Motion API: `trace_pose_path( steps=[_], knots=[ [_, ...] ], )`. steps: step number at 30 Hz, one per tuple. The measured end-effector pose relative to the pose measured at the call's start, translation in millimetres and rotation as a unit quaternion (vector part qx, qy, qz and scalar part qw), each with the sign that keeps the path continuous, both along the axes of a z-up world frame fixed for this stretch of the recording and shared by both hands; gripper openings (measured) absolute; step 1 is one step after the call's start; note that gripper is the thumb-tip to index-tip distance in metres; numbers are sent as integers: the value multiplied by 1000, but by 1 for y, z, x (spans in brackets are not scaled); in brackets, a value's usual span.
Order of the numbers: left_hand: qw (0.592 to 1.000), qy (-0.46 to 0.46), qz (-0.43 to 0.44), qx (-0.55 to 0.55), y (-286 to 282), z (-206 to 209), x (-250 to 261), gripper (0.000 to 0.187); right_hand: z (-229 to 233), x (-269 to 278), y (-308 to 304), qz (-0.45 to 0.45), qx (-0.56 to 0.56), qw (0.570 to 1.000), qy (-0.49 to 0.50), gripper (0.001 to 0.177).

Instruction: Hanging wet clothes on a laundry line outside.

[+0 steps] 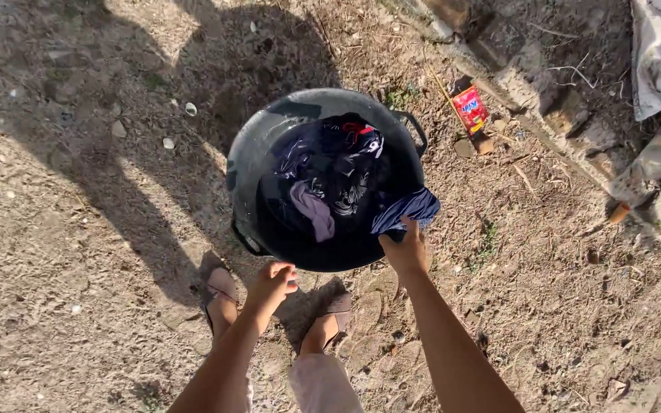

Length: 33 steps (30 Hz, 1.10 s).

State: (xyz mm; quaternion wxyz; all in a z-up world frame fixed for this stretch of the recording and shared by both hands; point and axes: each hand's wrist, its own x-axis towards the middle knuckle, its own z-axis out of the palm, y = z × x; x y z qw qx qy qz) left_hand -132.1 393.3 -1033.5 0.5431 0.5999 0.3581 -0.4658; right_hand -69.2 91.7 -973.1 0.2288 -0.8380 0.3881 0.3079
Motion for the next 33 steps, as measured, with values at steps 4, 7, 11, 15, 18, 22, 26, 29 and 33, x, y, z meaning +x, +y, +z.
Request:
trace_pose_path(
  steps=[4, 7, 11, 15, 18, 22, 26, 29, 33],
  knots=[
    [997, -74, 6, -11, -10, -26, 44, 39, -63, 45, 1, 98, -116, 988, -34, 98],
    [996, -89, 4, -16, -14, -53, 57, 37, -87, 83, 33, 166, -163, 972, 2, 112],
    [992, -108, -61, 0, -8, -86, 82, 33, -115, 124, 60, 228, -214, 942, 120, 123],
    [994, -102, -31, -16, 4, -100, 95, 33, -168, 111, 38, 205, -182, 961, -37, 79],
    [995, -101, -16, 6, 2, -91, 107, 37, -135, 100, 67, 209, -57, 963, -163, 68],
    [996, -20, 74, 43, -2, -60, 136, 47, -94, 64, 131, 160, 202, 943, -209, 52],
    [942, 28, 300, -149, 16, -93, 125, 49, -85, 39, 160, -52, 343, 927, -142, 61],
    [927, 66, 291, -229, 26, -103, 122, 43, -88, 44, 136, -13, 467, 875, -129, 51],
    [940, 93, 313, -97, 32, -93, 148, 27, -129, 78, 57, -134, 248, 945, -167, 52]
  ],
)
